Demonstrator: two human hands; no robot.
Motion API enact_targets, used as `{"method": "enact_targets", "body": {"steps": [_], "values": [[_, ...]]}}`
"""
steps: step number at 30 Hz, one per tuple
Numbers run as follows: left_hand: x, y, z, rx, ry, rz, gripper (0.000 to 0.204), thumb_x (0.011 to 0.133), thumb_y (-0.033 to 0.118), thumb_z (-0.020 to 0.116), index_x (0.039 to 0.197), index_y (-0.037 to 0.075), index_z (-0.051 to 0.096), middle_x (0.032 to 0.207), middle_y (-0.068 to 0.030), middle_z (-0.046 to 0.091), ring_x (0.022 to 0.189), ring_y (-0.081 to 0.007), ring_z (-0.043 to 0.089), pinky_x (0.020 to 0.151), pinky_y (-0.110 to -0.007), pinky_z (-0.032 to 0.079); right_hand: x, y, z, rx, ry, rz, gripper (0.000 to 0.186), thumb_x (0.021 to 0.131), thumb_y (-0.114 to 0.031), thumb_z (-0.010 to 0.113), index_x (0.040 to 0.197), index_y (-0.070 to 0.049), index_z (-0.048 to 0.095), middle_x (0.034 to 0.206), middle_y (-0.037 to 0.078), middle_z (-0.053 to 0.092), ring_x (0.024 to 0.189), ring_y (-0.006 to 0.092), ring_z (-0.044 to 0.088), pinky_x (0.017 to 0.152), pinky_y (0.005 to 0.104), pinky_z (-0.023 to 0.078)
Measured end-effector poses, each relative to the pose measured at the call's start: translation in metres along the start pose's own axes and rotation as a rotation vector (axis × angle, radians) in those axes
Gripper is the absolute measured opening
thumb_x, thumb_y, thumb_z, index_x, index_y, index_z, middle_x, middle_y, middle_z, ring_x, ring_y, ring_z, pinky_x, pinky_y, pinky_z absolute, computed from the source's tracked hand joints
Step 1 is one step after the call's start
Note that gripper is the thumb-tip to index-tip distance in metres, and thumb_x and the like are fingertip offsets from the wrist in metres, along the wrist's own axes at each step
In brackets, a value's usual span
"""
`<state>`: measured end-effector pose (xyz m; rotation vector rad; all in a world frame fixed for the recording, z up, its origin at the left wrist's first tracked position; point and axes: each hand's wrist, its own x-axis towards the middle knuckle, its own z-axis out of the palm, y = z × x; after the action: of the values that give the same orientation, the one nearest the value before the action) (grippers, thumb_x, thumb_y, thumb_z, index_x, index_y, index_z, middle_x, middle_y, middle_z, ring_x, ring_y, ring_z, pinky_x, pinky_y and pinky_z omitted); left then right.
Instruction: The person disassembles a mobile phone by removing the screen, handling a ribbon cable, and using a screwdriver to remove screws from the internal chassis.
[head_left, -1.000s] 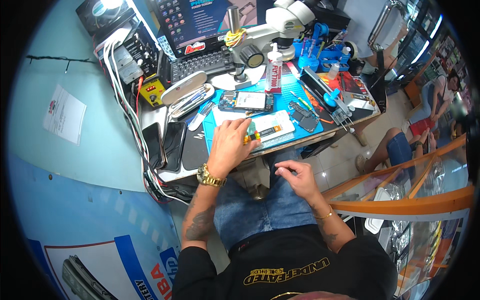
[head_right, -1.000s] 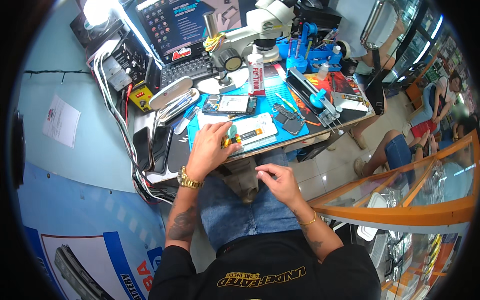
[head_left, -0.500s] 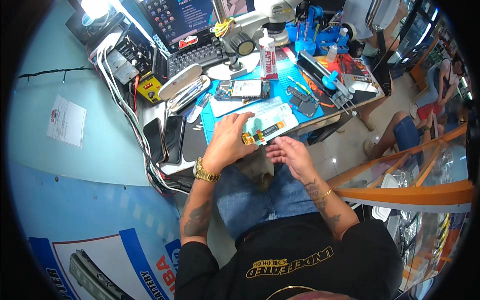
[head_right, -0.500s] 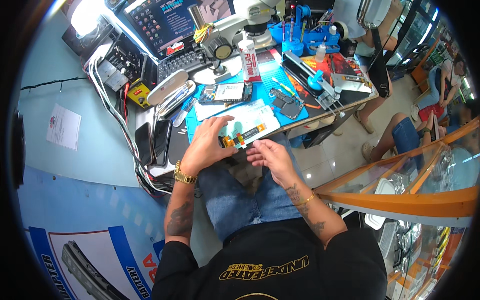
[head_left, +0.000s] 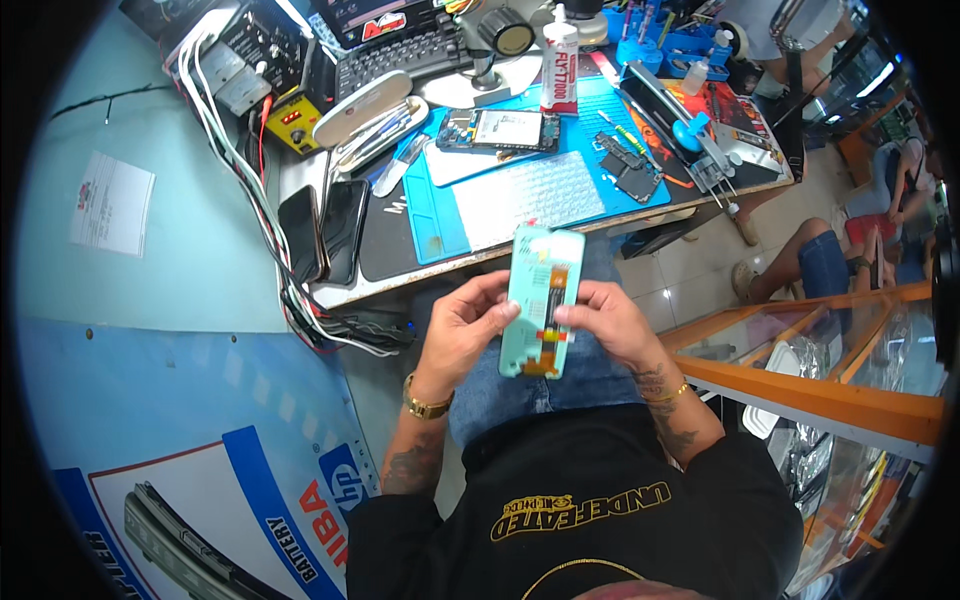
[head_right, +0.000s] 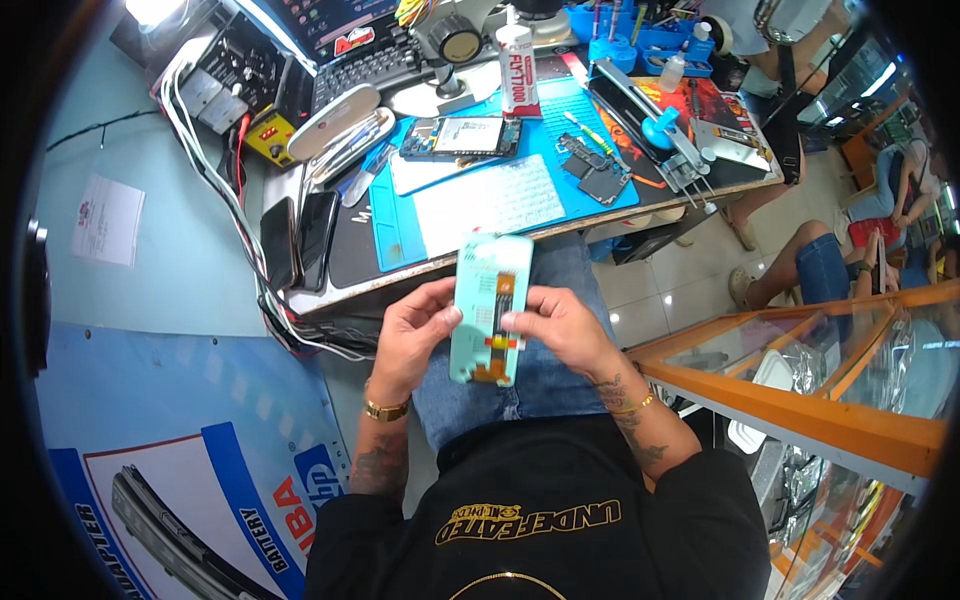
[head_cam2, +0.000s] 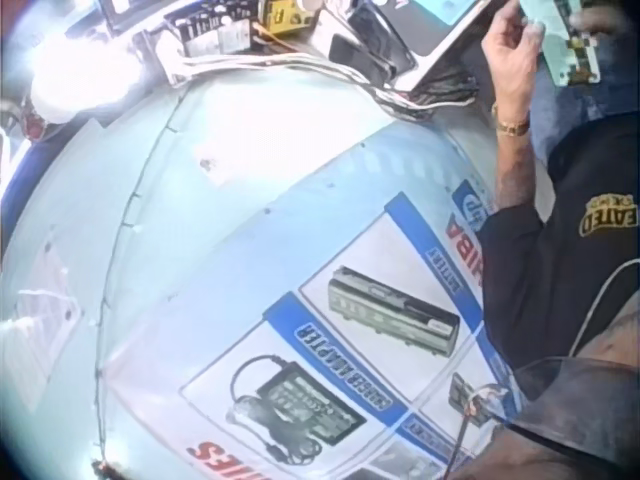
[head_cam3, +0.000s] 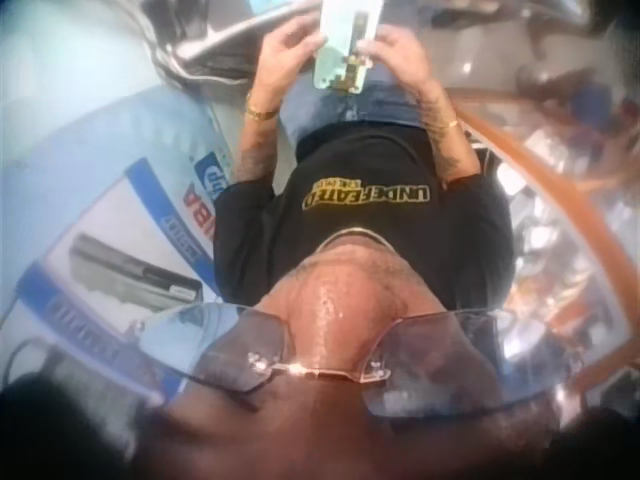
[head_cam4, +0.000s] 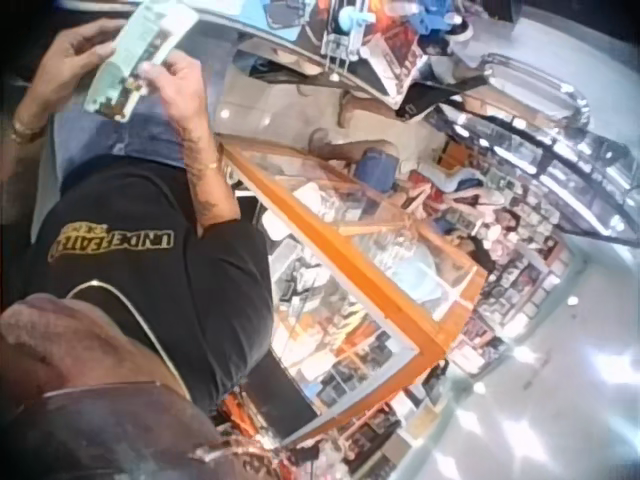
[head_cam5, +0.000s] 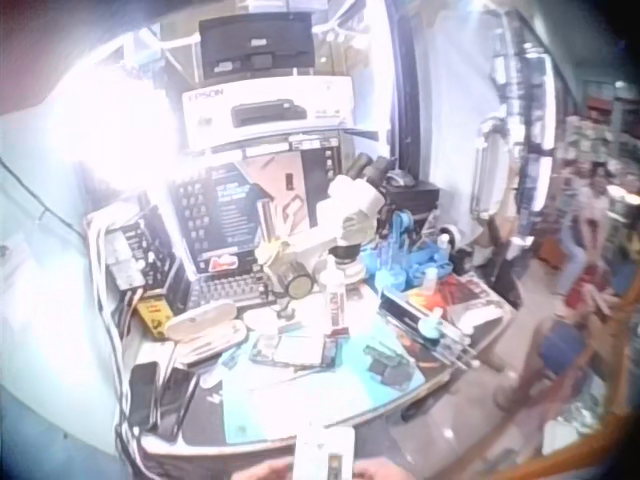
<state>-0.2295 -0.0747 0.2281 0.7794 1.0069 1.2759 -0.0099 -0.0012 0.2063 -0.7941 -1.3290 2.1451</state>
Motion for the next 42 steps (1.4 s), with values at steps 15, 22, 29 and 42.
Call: {"method": "enact_targets", "body": {"steps": [15,22,29,42], "values": [[-0.018,-0.02,0.01,0.101,0.131,0.037,0.021,0.091,0.004,0.074,0.111,-0.003,0.072,0.101,-0.008,0.075,0.089,-0.0112,0.069,0.08,-0.028,0.056,-0.001,0.001,0.028,-0.059,-0.091,0.129,0.026,0.095,-0.015,0.074,0.114,0.002,0.071,0.09,0.001,0.071,0.079,0.004,0.062,0.067,0.0222,0.051],[-0.005,-0.011,0.002,0.169,-0.004,0.017,0.019,0.097,0.011,0.069,0.109,-0.003,0.074,0.097,-0.0064,0.075,0.086,-0.0084,0.067,0.077,-0.027,0.056,-0.002,0.0,0.022,-0.026,-0.13,0.154,0.026,0.093,-0.014,0.076,0.113,0.002,0.071,0.099,0.004,0.073,0.088,0.0073,0.065,0.075,0.025,0.054],[0.066,0.039,-0.004,1.256,0.034,0.838,0.035,0.083,0.012,0.075,0.118,0.006,0.069,0.114,-0.0097,0.07,0.106,-0.0315,0.063,0.091,-0.043,0.049,-0.004,-0.012,0.0,0.149,0.138,-0.107,0.023,0.092,-0.005,0.073,0.115,0.002,0.071,0.108,0.007,0.074,0.097,0.0125,0.068,0.09,0.0294,0.054],[0.072,0.03,-0.017,1.433,0.015,1.123,0.012,0.081,0.007,0.076,0.088,0.005,0.066,0.088,-0.0052,0.067,0.079,-0.0233,0.063,0.071,-0.038,0.048,0.003,-0.034,-0.036,0.233,0.287,-0.394,0.023,0.093,-0.002,0.071,0.116,0.002,0.069,0.111,0.008,0.074,0.1,0.0142,0.068,0.094,0.0314,0.052]]}}
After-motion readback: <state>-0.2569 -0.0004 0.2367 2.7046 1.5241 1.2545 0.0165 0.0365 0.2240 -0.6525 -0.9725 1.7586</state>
